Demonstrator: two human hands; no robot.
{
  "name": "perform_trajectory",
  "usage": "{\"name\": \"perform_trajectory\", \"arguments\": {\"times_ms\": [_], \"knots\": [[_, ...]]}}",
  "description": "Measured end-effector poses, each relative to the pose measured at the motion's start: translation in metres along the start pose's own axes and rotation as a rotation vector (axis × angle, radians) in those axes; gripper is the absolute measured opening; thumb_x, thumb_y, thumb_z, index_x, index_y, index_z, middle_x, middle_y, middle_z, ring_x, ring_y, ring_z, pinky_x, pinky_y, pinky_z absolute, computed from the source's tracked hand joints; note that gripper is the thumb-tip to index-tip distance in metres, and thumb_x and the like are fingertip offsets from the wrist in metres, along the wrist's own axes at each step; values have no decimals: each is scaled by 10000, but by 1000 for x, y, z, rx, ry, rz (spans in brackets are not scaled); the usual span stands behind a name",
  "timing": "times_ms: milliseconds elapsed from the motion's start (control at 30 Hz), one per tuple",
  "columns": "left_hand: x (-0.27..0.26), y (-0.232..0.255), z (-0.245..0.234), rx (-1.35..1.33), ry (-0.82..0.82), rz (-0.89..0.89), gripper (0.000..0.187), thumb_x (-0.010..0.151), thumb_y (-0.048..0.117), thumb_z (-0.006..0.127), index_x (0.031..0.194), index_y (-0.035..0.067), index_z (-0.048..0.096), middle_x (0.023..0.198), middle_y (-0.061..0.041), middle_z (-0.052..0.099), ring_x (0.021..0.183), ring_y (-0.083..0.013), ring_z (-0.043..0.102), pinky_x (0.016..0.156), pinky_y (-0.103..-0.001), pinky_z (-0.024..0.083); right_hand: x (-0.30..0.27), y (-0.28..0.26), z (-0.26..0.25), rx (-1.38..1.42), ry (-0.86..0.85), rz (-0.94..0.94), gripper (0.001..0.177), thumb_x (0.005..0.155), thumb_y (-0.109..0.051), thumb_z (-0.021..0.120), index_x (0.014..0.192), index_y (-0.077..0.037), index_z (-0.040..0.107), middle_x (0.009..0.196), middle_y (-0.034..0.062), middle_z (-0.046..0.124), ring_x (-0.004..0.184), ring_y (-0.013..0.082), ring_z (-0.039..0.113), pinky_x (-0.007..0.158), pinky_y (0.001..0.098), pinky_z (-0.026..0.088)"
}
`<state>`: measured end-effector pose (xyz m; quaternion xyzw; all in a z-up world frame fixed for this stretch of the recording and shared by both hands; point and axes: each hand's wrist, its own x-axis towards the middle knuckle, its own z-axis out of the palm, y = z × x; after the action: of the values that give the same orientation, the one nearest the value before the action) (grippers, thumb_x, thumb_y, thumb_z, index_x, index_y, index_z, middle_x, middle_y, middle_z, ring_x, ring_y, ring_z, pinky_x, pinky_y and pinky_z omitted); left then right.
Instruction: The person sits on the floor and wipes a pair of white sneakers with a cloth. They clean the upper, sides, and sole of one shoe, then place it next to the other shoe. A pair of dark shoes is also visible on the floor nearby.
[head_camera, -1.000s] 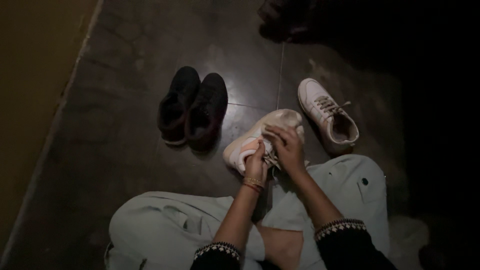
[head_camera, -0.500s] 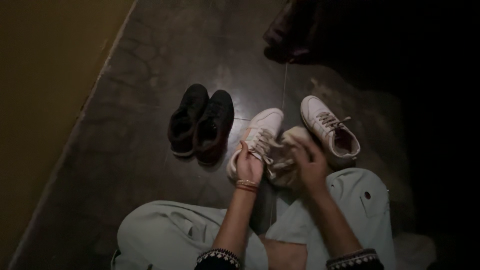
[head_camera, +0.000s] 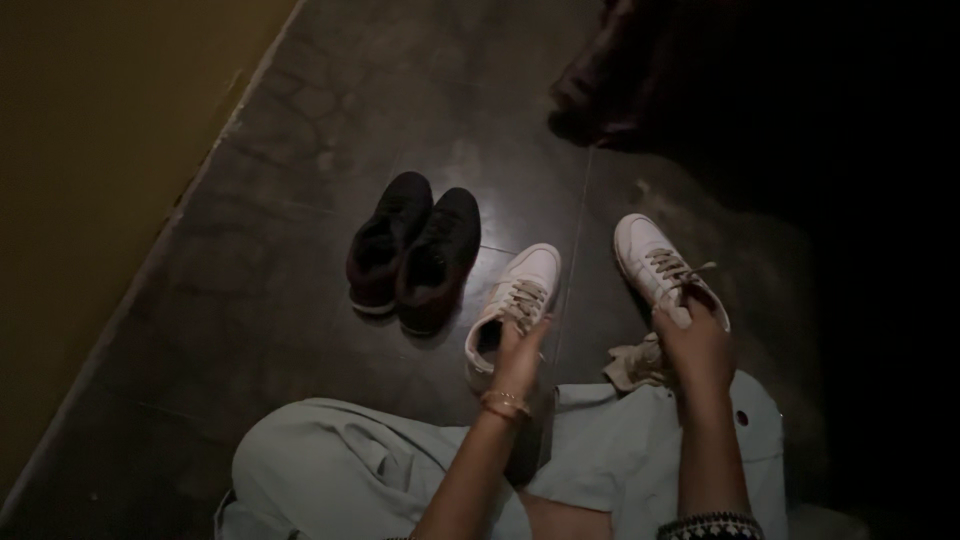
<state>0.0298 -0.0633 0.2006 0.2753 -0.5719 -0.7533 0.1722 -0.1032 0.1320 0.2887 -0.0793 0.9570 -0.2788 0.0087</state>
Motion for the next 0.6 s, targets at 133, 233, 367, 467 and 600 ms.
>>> {"name": "perform_trajectory", "arguments": {"times_ms": [133, 233, 367, 467, 600], "knots": [[-26, 32, -9, 993, -124, 19, 1024, 952, 507, 777, 1652, 73, 168, 1500, -328, 451, 1232, -447, 565, 1005, -464, 452, 10, 6, 15, -128, -180, 159, 616, 811, -511, 705, 1182, -21, 750, 1138, 264, 740, 1066, 443, 700, 928, 501, 536], [-35, 36, -1, 1553, -199, -67, 793, 1038, 134, 512, 1688, 178, 60, 1273, -205, 641, 1170, -387, 624, 1224, -607, 240, 17, 4, 19, -228, -261, 240, 617, 793, -503, 705, 1149, -2, 759, 1134, 269, 738, 1057, 440, 710, 920, 503, 547], [-26, 23, -6, 1675, -84, 110, 830, 982, 119, 501, 1644, 106, -1, 1097, -251, 705, 1048, -362, 682, 1211, -594, 214, 17, 8, 25, -311, -227, 246, 595, 850, -510, 674, 1128, 7, 775, 1127, 298, 739, 1063, 448, 709, 933, 508, 544], [-23, 26, -16, 1560, -194, 56, 861, 988, 59, 508, 1669, 63, -20, 965, -224, 737, 987, -365, 708, 1232, -570, 251, 17, 6, 27, -282, -224, 258, 607, 850, -510, 675, 1122, 26, 758, 1111, 295, 739, 1043, 442, 716, 914, 508, 549], [-18, 25, -21, 1466, 5, 337, 891, 889, -4, 592, 1638, 7, 109, 876, -214, 717, 906, -362, 694, 1190, -560, 329, 11, -1, 20, -191, -188, 260, 585, 846, -487, 685, 1103, 33, 759, 1101, 299, 733, 1034, 446, 705, 903, 501, 540]]}}
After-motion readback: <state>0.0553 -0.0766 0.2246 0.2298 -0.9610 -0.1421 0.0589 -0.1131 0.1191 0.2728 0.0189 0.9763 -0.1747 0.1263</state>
